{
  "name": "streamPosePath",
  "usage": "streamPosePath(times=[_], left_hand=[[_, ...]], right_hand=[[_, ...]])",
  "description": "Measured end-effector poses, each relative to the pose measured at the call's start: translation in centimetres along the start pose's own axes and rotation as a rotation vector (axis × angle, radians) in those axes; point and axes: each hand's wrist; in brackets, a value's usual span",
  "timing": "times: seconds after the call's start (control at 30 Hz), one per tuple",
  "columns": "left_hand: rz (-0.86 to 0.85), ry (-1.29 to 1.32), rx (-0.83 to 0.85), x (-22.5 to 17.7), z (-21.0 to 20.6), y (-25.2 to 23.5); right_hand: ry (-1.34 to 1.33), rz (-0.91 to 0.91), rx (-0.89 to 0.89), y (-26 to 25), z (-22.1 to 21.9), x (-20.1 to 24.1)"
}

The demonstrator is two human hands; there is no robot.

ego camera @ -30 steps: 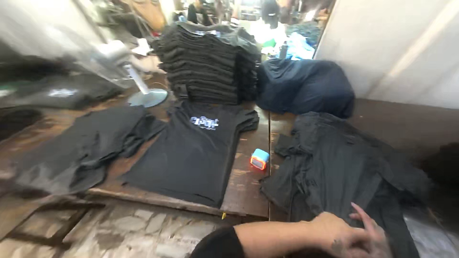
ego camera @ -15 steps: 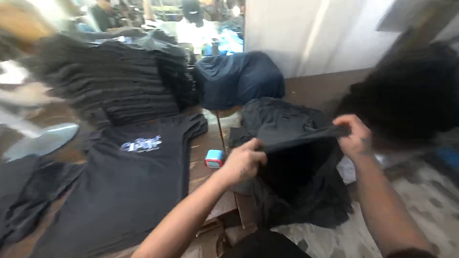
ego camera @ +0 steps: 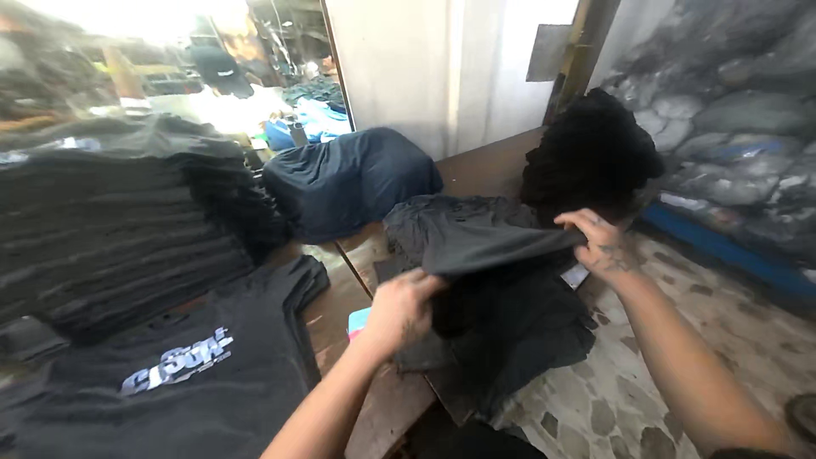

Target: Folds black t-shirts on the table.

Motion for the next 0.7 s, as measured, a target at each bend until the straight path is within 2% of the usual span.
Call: streamPosePath(times=[0.07,0.17,0.23,0.3,0.43,0.5,0.53,0.6,0.7], left_hand=[[-0.080,0.166,0.225,0.0,-0.5,2.4],[-0.105,0.430,0.509,1.0,-4.1,5.9],[-0.081,0.519,0.625,1.7,-6.7,7.4],[-0.050,0.571,0.717,1.9,-8.2,8.4],[-0.011,0.674,0.725,2.6,-9.4,9.0],[0.011,0.713,0.713,2.9,-9.7,9.0],[0.019,0.733,0.717,3.1,-9.7,8.8],[0.051,0.777,0.738,3.3,-9.9,8.4],[0.174,0.766,0.693,3.9,-10.6,7.2]], right_hand=[[-0.031,-0.114,0.073,3.9,-1.1,1.0],[-0.051,-0.465,0.295,10.0,-3.9,0.6],[-0.037,-0.687,0.397,13.7,-6.1,-1.4],[-0.040,-0.804,0.402,16.5,-7.4,-2.9],[-0.135,-0.853,0.103,15.8,-5.4,-2.6],[-0.150,-0.857,0.076,14.2,-3.4,-3.1],[-0.154,-0.866,0.134,13.0,-2.2,-3.3],[-0.157,-0.914,0.370,10.5,-0.5,-3.7],[-0.139,-0.920,0.654,8.8,-1.7,-6.3]])
Point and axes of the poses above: each hand's wrist, its own y-axis away from the middle knuckle, its own z-axis out of the back of the hand, x = y × z, and after that the axes turned 8 degrees about -y, right-handed
